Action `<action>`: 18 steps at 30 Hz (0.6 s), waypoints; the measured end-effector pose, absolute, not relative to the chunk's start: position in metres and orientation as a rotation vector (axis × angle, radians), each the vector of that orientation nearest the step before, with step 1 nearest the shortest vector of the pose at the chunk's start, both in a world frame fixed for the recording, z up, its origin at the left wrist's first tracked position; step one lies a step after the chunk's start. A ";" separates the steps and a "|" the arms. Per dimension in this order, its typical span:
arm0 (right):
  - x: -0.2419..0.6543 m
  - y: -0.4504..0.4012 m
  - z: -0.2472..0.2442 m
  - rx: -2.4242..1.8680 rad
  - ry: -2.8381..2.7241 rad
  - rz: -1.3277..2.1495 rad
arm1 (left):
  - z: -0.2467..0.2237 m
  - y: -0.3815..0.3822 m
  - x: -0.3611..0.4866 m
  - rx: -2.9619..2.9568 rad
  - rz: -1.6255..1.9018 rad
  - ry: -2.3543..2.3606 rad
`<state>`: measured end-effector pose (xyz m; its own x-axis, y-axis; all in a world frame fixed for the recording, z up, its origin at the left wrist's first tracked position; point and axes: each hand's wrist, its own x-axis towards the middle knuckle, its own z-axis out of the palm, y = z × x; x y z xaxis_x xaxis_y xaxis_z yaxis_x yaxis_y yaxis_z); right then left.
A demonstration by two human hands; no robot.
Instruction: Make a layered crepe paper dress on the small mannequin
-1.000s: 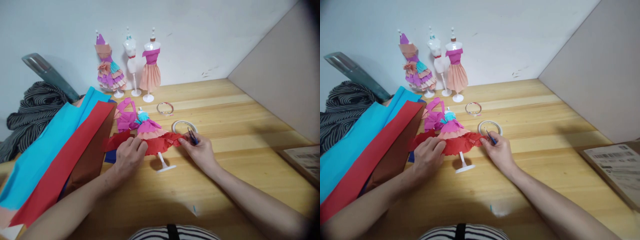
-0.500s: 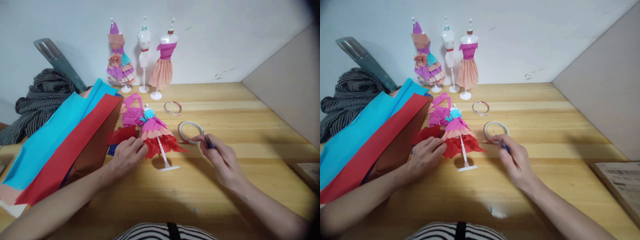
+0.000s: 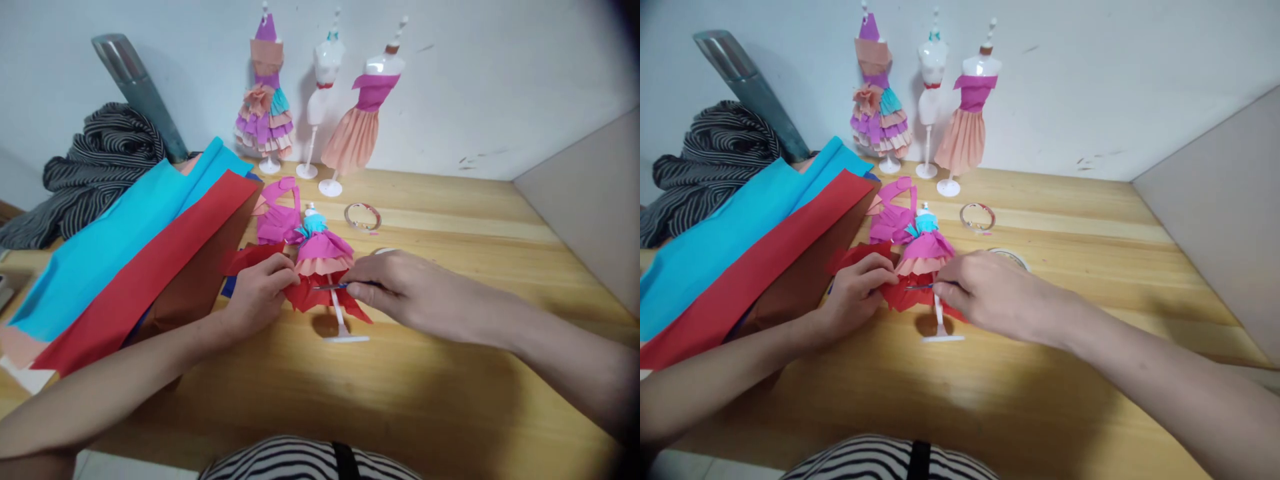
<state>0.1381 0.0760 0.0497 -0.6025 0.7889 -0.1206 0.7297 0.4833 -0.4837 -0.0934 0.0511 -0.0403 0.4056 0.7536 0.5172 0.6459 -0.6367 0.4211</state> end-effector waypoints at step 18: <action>0.133 0.076 0.029 -1.490 -2.761 0.747 | -0.012 0.007 -0.084 0.827 0.698 1.453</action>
<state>0.1335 0.0760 0.0288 -0.5703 0.7705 -0.2848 0.8090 0.4666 -0.3574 -0.0842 0.0071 -0.0117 0.0191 0.8277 -0.5609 0.0791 0.5580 0.8261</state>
